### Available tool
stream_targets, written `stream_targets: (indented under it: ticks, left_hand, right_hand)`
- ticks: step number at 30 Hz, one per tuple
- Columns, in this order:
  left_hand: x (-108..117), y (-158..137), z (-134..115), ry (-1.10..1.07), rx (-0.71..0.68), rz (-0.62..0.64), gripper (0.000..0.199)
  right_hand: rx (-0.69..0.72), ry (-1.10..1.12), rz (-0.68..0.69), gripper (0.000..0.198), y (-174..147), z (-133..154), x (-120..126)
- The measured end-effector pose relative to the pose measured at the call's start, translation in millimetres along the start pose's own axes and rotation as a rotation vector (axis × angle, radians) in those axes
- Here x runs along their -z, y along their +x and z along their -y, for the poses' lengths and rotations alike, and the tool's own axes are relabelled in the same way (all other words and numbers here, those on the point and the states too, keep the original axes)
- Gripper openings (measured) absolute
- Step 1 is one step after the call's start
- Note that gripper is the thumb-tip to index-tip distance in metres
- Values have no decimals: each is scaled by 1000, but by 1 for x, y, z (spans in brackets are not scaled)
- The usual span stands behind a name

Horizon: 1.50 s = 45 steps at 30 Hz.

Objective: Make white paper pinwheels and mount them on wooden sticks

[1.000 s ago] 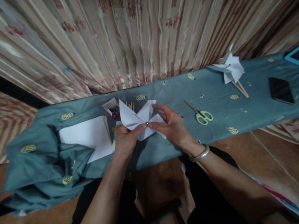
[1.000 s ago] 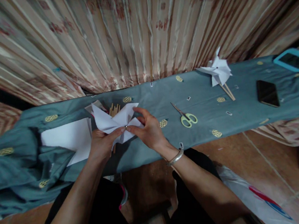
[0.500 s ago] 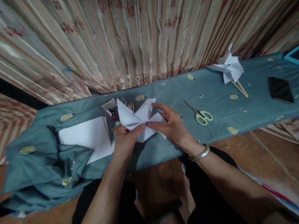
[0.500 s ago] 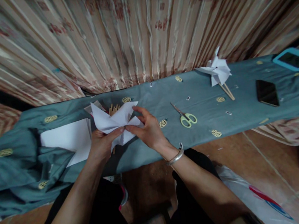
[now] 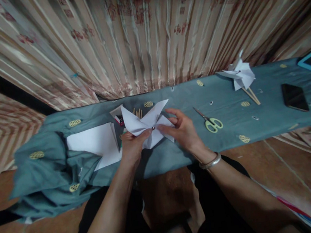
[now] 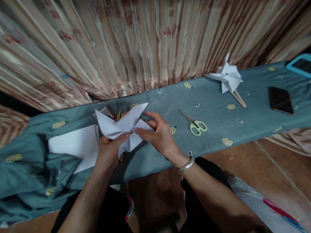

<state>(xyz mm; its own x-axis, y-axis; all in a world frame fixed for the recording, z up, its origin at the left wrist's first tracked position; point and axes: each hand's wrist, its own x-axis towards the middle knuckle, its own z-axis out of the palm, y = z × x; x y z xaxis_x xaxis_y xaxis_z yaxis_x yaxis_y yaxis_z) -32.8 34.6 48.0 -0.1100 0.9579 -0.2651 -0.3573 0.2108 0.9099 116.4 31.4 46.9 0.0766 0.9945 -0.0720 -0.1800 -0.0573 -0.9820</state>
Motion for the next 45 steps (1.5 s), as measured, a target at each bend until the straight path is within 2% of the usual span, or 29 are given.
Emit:
stream_targets:
  ticks: [4,7,11,23,28,38,45]
  left_hand:
    - [-1,-1,0,-30,21,8,32]
    - [-2,-4,0,-36,41,60,31]
    - [-5,-8,2,-21,41,67,32]
    - [-2,-10,14,58,14,123,26]
    - [-4,-12,17,101,-39,62,23]
    - [-6,-21,20,64,-43,115,29]
    - [-15,-26,20,8,-93,83,29]
  right_hand:
    - [-72,-65,94,44,2,4,8]
    - [-171,-90,152,39,1,7,11]
    - [-211,-33,142,37,-1,10,9]
    - [-153,-128,159,32,-3,3,20]
    - [-153,-176,149,33,-5,6,21]
    - [-81,-304,187,33,-8,12,28]
    - [-82,-311,207,35,-10,19,30]
